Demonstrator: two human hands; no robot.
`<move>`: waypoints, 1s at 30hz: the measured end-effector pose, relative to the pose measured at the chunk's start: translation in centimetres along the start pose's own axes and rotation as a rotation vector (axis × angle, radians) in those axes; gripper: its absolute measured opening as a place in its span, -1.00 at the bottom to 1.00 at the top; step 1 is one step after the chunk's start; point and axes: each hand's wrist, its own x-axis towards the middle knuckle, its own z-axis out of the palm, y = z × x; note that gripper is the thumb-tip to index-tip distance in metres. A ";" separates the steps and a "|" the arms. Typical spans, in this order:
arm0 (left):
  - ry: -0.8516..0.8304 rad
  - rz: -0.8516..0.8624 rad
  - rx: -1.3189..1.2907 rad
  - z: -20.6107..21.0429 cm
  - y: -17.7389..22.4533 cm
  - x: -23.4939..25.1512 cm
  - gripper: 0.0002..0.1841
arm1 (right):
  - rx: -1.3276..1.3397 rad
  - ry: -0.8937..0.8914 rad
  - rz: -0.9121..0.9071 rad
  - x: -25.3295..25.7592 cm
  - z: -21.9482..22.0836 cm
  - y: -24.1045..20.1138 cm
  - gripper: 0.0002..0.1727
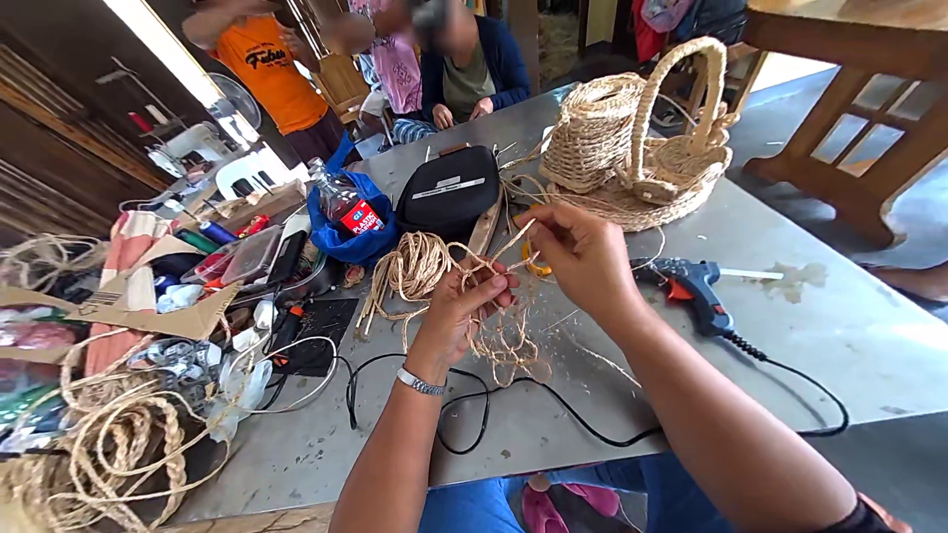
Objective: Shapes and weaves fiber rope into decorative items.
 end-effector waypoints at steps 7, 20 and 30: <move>0.042 -0.034 0.027 0.3 -0.1 0.1 -0.86 | -0.133 -0.116 0.095 -0.3 0.0 -0.5 -0.85; -0.024 -0.140 -0.063 -0.3 0.7 0.3 -0.46 | -0.292 -0.022 0.077 0.5 -0.9 0.7 -0.83; -0.011 -0.101 0.115 1.0 2.0 -1.0 -0.51 | -0.027 -0.174 0.053 0.1 -0.2 -0.1 -0.84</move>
